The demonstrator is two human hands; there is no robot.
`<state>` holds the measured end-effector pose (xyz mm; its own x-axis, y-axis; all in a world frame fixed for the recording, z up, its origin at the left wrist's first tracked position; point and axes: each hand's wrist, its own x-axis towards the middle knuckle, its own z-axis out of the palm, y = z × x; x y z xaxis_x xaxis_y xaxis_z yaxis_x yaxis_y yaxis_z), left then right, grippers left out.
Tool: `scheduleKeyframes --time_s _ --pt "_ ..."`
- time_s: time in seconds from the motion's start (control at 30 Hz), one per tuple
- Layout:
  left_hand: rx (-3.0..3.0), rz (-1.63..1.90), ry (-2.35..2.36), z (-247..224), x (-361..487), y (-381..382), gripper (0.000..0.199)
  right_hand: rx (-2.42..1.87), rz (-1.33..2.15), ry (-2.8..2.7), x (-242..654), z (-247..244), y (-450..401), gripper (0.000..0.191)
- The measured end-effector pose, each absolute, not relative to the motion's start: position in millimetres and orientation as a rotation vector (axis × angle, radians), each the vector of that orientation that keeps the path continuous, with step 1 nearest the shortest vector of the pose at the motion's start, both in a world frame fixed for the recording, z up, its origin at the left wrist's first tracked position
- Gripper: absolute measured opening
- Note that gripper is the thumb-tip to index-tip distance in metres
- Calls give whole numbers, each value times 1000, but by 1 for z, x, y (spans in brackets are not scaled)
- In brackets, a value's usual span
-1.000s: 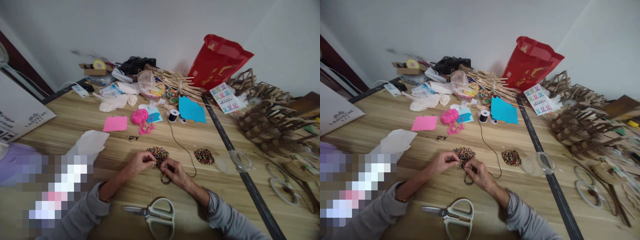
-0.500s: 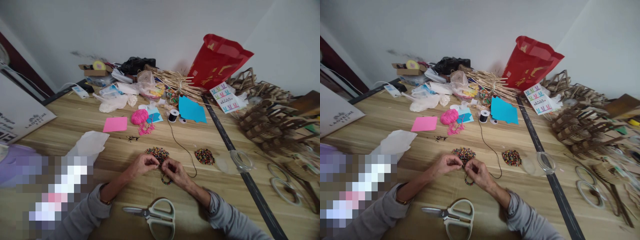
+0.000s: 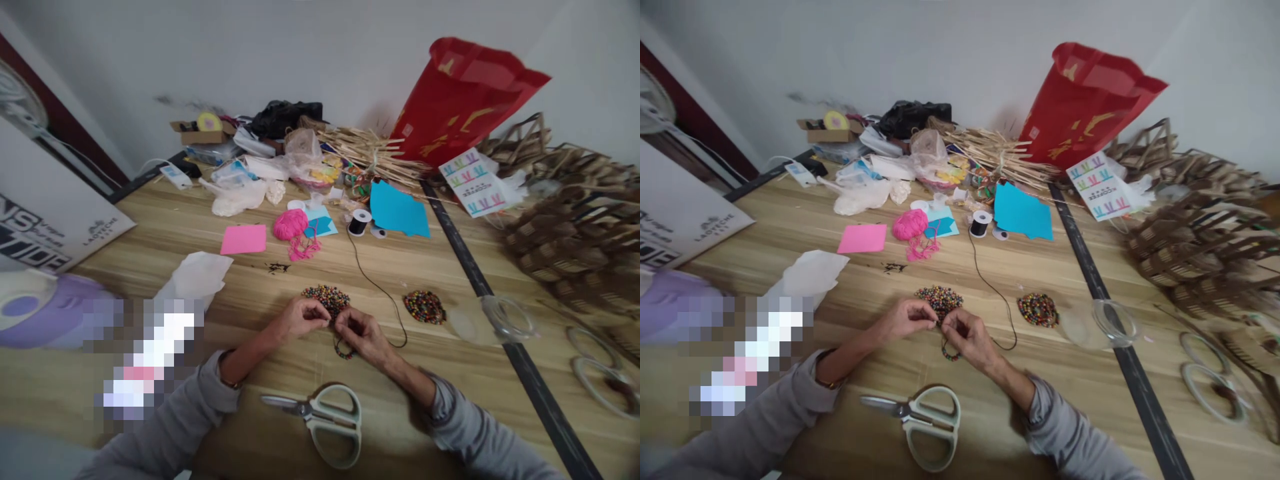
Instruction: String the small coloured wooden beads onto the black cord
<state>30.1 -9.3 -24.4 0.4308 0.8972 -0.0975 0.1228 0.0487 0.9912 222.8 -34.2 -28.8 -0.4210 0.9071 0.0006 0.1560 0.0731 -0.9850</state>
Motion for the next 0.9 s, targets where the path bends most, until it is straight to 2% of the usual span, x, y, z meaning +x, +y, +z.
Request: scheduleKeyframes --time_s 0.57,0.8,0.9 --pt "1434 911 1026 -17 41 -7 14 -1168 1480 -1348 218 -13 -42 38" --pt "1373 929 997 -18 36 -9 14 -1075 1379 -1689 238 21 -56 25" --pt "1359 921 983 -20 35 -10 14 -1029 1464 -1800 257 36 -52 24"
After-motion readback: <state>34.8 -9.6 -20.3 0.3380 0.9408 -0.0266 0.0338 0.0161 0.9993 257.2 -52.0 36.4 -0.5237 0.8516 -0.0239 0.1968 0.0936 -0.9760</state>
